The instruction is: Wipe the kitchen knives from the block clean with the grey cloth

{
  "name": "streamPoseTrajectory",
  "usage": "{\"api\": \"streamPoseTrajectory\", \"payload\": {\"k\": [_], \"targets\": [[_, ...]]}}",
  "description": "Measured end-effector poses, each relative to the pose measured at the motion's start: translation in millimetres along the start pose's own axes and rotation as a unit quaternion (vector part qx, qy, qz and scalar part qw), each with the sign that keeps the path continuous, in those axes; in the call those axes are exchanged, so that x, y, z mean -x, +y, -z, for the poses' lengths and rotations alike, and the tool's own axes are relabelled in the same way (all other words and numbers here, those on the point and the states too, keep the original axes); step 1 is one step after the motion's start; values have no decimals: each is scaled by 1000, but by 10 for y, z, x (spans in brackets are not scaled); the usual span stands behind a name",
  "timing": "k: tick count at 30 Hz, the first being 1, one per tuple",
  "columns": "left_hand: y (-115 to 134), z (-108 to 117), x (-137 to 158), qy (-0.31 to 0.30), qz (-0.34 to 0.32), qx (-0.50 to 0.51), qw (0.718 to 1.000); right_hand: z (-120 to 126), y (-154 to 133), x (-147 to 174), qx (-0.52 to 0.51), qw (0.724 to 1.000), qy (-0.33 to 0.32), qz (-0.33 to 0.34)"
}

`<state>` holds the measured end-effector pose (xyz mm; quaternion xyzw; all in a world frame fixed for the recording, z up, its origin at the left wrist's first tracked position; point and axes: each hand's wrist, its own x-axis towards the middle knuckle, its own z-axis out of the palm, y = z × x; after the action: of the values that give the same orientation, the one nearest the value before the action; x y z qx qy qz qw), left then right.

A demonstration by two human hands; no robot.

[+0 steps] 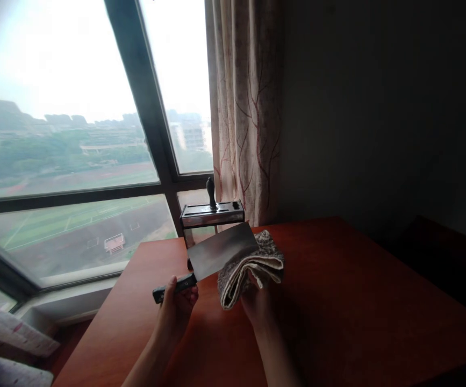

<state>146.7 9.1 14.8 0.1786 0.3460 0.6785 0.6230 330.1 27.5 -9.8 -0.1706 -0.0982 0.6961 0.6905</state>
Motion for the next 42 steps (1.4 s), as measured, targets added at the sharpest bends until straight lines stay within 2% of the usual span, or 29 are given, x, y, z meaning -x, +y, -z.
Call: {"api": "streamPoseTrajectory", "payload": {"k": [4, 6, 10, 13, 16, 19, 26, 32, 35, 38, 42], "targets": [[-167, -8, 44, -49, 36, -44, 997, 52, 256, 67, 28, 993, -34, -106], [-227, 4, 62, -72, 34, -82, 993, 72, 312, 53, 38, 991, -27, -125], [-242, 23, 93, -111, 3, -154, 982, 59, 171, -28, 21, 998, 33, -40], [-217, 18, 105, -108, 0, -180, 978, 39, -74, -75, -3, 998, 58, 20], [-233, 11, 99, -108, 29, -183, 977, 40, -256, -89, -22, 997, 57, 46], [-272, 20, 80, -114, 51, -178, 976, 49, -294, -81, -18, 997, 53, 59], [-269, 28, 80, -89, 35, -184, 978, 26, -78, -30, -25, 999, 27, 10], [-347, -92, 127, -112, 61, -124, 984, -43, 235, 64, 13, 999, -13, -41], [-378, -112, 122, -105, 51, -107, 987, -101, 345, 141, 58, 997, -33, -44], [-372, -101, 107, -65, 33, -104, 992, -153, 418, 202, 116, 992, -45, -37], [-309, -73, 81, -45, 35, -90, 994, -172, 484, 211, 148, 988, -35, 9]]}}
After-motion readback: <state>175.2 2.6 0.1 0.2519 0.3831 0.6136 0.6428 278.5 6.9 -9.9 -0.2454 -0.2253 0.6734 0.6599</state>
